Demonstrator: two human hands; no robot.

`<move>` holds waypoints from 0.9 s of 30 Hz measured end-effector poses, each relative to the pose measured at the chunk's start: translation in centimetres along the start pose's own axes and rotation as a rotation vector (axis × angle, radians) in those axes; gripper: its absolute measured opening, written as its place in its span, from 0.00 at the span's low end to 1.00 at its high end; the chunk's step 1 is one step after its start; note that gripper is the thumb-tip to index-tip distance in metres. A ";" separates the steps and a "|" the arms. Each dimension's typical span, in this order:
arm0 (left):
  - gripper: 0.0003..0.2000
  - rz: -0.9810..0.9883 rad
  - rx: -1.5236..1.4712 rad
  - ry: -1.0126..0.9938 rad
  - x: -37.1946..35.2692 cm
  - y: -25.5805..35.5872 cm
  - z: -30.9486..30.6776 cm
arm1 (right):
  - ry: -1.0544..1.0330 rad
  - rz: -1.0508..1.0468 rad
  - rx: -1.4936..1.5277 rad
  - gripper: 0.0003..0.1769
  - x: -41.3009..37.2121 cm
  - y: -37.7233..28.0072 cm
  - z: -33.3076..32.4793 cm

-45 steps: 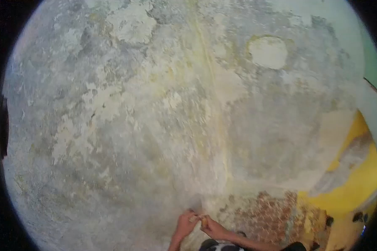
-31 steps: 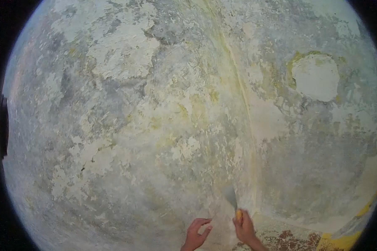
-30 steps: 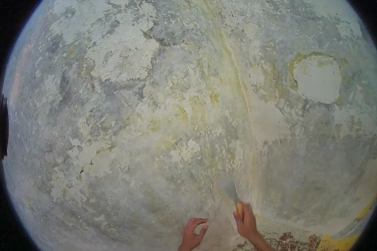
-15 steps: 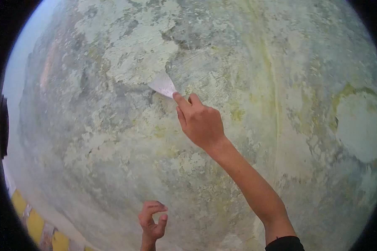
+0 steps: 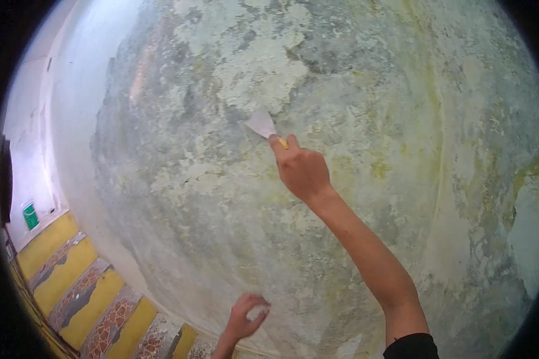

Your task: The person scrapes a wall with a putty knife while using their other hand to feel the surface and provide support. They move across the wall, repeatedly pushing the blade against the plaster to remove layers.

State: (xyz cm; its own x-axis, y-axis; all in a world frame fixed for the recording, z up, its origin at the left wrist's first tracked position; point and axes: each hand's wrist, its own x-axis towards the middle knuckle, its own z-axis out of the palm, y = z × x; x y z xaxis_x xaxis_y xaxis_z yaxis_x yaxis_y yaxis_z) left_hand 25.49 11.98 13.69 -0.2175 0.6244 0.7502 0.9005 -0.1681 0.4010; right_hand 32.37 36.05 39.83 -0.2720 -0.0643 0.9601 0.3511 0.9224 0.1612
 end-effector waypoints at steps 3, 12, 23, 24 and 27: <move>0.08 0.041 0.160 0.126 5.5 -3.5 -0.7 | 0.037 -0.040 -0.004 0.18 2.7 -0.3 1.8; 0.09 0.111 -0.057 0.158 5.5 -0.4 6.8 | -0.031 -0.080 -0.012 0.20 3.4 -1.1 1.0; 0.11 -0.049 -0.313 -0.198 -1.6 4.2 11.7 | -0.041 -0.048 0.026 0.14 5.3 -4.4 2.8; 0.13 -0.105 -0.329 -0.289 -3.7 3.8 12.6 | -0.018 -0.058 0.011 0.14 6.1 -4.6 3.2; 0.14 -0.251 -0.508 -0.390 -13.1 0.6 16.8 | -0.012 0.004 0.031 0.14 5.5 -4.7 2.9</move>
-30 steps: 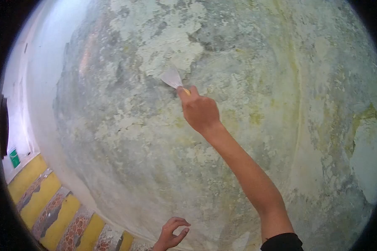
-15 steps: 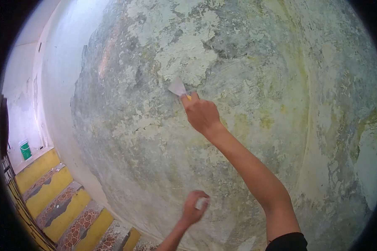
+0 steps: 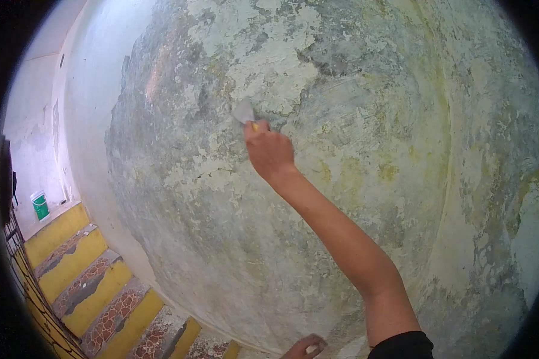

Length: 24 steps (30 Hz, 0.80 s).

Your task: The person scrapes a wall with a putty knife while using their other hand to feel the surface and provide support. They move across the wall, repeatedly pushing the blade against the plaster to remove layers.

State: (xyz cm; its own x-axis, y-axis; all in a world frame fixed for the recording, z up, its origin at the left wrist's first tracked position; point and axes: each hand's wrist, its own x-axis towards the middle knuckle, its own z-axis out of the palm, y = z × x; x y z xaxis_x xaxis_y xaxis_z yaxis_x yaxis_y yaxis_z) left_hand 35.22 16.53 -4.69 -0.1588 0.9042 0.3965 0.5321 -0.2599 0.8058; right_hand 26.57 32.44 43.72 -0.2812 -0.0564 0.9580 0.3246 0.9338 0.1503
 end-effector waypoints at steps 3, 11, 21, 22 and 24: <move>0.11 -0.181 -0.080 0.004 -5.4 -0.2 0.7 | -0.027 0.093 0.000 0.15 -1.8 0.6 -1.3; 0.10 -0.222 -0.107 0.149 -4.2 2.2 -1.6 | 0.026 0.091 -0.014 0.14 -0.9 -0.5 -0.9; 0.11 -0.251 -0.179 0.174 -3.5 2.3 -2.3 | 0.074 0.174 -0.055 0.09 1.5 -1.8 -0.3; 0.11 -0.260 -0.176 0.170 -4.2 2.1 -2.3 | 0.070 0.184 -0.053 0.09 0.8 -1.7 -0.5; 0.11 -0.222 -0.136 0.167 -4.9 1.4 -1.7 | 0.023 0.163 -0.052 0.09 -0.2 -1.0 -0.8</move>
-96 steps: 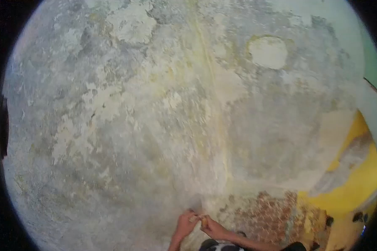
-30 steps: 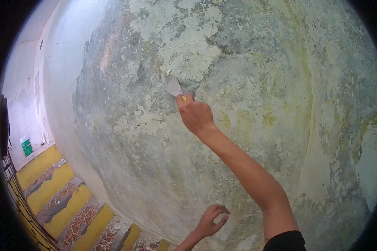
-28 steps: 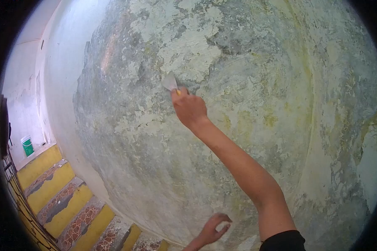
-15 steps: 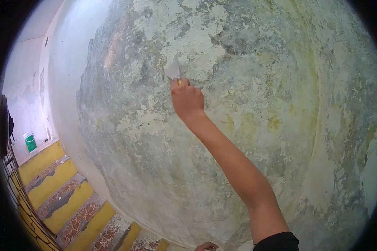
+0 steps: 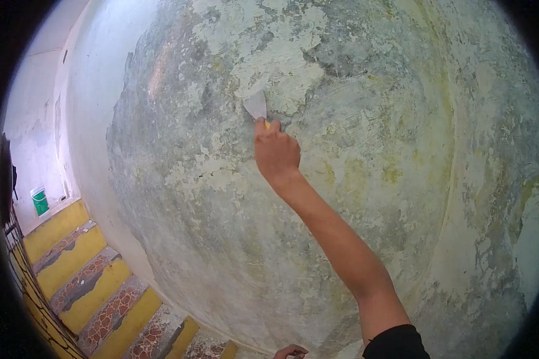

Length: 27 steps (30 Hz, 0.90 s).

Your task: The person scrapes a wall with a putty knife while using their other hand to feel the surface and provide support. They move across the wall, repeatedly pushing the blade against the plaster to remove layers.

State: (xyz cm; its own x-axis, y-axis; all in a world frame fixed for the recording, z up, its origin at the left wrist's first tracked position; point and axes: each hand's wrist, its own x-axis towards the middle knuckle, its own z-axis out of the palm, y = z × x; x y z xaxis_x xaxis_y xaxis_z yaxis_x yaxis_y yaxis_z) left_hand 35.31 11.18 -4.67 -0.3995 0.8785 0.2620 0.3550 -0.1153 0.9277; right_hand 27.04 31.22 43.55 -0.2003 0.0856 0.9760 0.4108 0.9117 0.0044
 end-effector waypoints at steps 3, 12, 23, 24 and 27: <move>0.12 -0.074 0.018 -0.031 -0.5 1.0 0.1 | 0.090 -0.055 -0.008 0.10 3.8 -0.3 1.4; 0.25 -0.120 0.201 -0.019 4.0 2.4 -3.4 | -0.173 -0.358 -0.065 0.16 -11.6 3.2 1.4; 0.22 0.208 0.333 0.161 13.4 10.3 -6.8 | -0.191 -0.408 0.022 0.16 -5.7 -1.7 2.2; 0.22 0.263 0.423 0.212 14.1 10.7 -7.7 | -0.238 -0.407 0.017 0.16 -6.0 -1.4 1.8; 0.26 0.342 0.651 0.372 17.7 11.6 -9.5 | -0.209 -0.433 0.017 0.16 -4.6 -1.4 3.2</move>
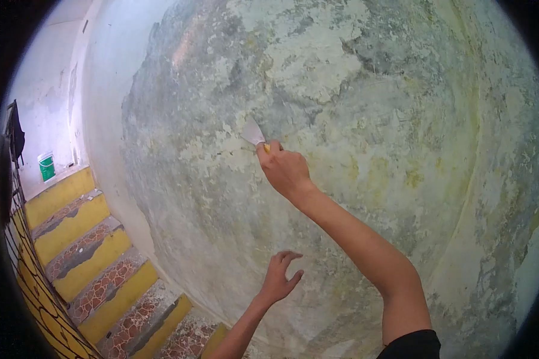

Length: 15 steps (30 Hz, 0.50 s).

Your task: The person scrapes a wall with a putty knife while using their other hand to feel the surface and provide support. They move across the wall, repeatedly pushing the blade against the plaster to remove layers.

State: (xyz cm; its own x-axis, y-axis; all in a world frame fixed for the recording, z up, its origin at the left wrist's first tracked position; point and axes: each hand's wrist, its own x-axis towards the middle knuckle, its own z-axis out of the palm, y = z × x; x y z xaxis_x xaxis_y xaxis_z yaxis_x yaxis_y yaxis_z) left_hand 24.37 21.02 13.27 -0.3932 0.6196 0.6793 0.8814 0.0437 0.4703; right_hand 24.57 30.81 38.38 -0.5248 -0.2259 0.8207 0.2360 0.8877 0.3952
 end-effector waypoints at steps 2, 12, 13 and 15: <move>0.30 -0.002 0.153 0.070 1.9 -0.5 0.6 | 0.057 -0.046 -0.027 0.13 2.0 -0.1 0.6; 0.53 0.017 0.527 0.167 5.3 -3.9 4.4 | -0.006 -0.182 -0.034 0.15 1.6 -0.3 -2.0; 0.52 0.006 0.521 0.183 4.9 -3.8 4.8 | -0.027 -0.201 -0.022 0.15 1.7 0.0 -1.9; 0.51 -0.031 0.502 0.178 4.0 -3.3 5.9 | -0.008 -0.212 -0.065 0.16 1.6 1.1 -1.4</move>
State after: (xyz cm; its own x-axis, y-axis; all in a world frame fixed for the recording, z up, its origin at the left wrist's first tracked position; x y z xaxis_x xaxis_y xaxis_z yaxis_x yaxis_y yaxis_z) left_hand 21.41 27.93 11.10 -0.4208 0.4712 0.7752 0.8682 0.4569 0.1936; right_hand 25.19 30.88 40.71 -0.5744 -0.4011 0.7135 0.1721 0.7931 0.5843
